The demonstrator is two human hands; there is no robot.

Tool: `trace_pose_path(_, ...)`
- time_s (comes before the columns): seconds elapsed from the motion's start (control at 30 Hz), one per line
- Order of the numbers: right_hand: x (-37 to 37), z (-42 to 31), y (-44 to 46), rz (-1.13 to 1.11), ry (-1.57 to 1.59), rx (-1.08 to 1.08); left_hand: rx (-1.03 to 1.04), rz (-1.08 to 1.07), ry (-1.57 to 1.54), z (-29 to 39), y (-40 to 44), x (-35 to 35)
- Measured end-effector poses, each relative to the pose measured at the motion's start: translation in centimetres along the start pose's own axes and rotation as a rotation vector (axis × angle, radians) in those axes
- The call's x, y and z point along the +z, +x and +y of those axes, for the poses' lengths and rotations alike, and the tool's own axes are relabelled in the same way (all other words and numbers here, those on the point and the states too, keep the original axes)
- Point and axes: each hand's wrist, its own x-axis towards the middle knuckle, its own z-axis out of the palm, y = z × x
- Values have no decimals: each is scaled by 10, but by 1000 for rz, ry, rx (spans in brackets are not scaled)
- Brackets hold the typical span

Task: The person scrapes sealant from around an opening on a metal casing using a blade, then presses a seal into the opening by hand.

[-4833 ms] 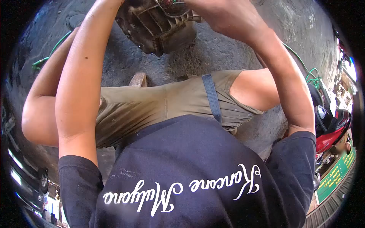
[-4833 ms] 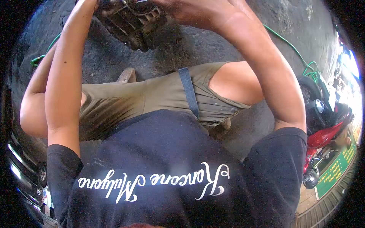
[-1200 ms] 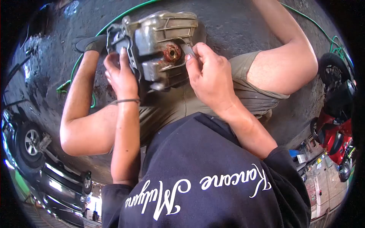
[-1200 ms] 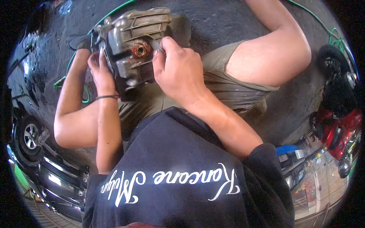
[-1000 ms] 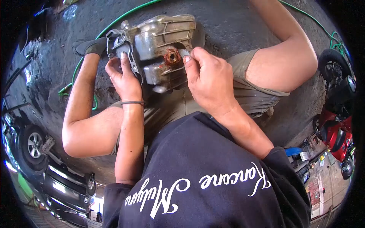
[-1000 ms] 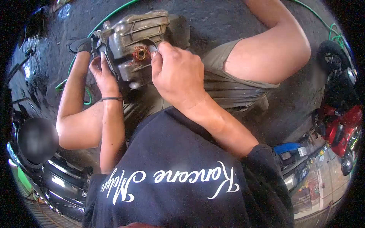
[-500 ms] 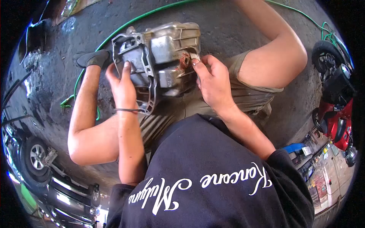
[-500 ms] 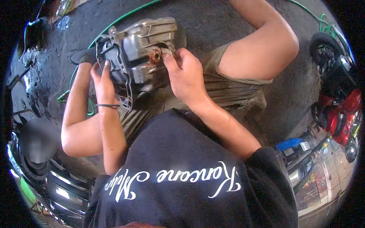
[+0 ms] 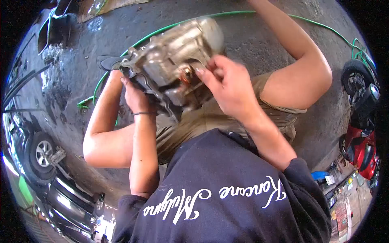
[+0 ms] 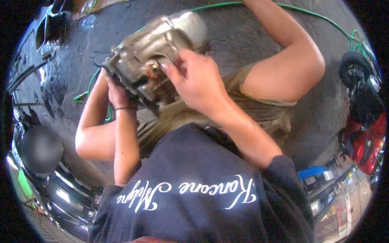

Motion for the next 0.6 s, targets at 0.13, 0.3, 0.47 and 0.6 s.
trace_pose_path(0.13, 11, -8, 54, 67, -162, -335, -97, 424, 69, -7, -16, 48)
trace_pose_path(0.3, 14, 6, 52, 97, -126, -173, -197, 459, -413, -61, 19, 53)
trace_pose_path(0.47, 34, 13, 37, 121, 5, -75, -126, 257, -706, -94, 26, 47)
trace_pose_path(0.6, 60, 6, 34, 80, -52, -110, -111, 221, -592, -106, 22, 42)
